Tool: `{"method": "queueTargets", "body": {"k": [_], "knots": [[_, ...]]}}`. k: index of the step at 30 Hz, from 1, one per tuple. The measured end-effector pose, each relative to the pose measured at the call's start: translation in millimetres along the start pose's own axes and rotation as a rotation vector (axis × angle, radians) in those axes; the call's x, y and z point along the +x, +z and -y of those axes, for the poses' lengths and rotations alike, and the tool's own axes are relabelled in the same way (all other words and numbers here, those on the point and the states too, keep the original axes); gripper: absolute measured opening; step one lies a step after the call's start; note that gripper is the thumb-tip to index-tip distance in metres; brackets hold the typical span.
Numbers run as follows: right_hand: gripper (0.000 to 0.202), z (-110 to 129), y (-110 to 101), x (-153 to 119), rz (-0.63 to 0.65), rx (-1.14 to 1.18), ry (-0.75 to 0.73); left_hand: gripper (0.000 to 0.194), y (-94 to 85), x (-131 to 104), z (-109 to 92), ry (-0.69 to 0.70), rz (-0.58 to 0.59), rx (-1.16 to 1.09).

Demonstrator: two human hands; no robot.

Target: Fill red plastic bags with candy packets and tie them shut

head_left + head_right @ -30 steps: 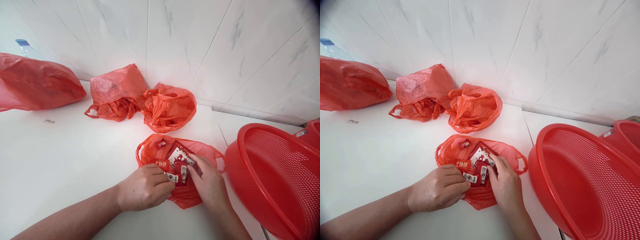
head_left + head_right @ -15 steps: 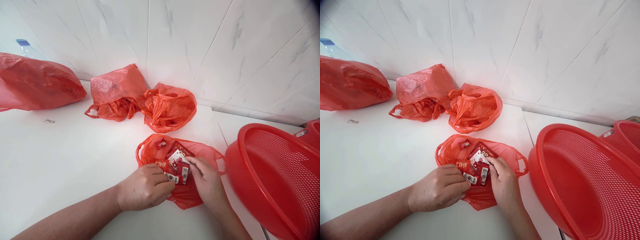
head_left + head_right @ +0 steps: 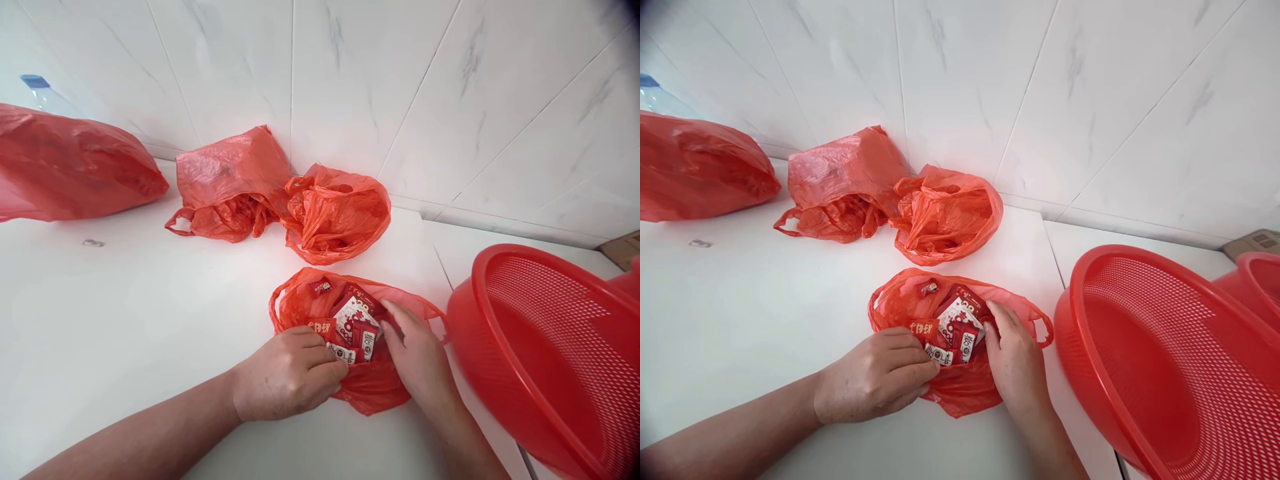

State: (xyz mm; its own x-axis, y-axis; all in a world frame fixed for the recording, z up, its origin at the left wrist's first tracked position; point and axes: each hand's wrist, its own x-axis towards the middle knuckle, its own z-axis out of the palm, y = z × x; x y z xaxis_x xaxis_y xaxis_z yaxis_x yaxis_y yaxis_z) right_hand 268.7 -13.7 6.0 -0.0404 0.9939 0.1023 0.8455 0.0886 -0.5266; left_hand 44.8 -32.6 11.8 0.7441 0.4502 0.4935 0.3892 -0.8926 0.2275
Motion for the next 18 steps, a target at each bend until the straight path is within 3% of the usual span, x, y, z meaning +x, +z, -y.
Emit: {"method": "queueTargets", "body": {"k": [10, 18], "knots": [[0.034, -2.9, -10.5, -0.3, -0.055, -0.163, -0.001, 0.010, 0.3, -0.1, 0.4, 0.000, -0.078, -0.022], [0.039, -0.9, -12.0, -0.8, 0.058, -0.187, 0.018, 0.015, -0.6, 1.0, 0.9, 0.000, -0.087, -0.036]]}}
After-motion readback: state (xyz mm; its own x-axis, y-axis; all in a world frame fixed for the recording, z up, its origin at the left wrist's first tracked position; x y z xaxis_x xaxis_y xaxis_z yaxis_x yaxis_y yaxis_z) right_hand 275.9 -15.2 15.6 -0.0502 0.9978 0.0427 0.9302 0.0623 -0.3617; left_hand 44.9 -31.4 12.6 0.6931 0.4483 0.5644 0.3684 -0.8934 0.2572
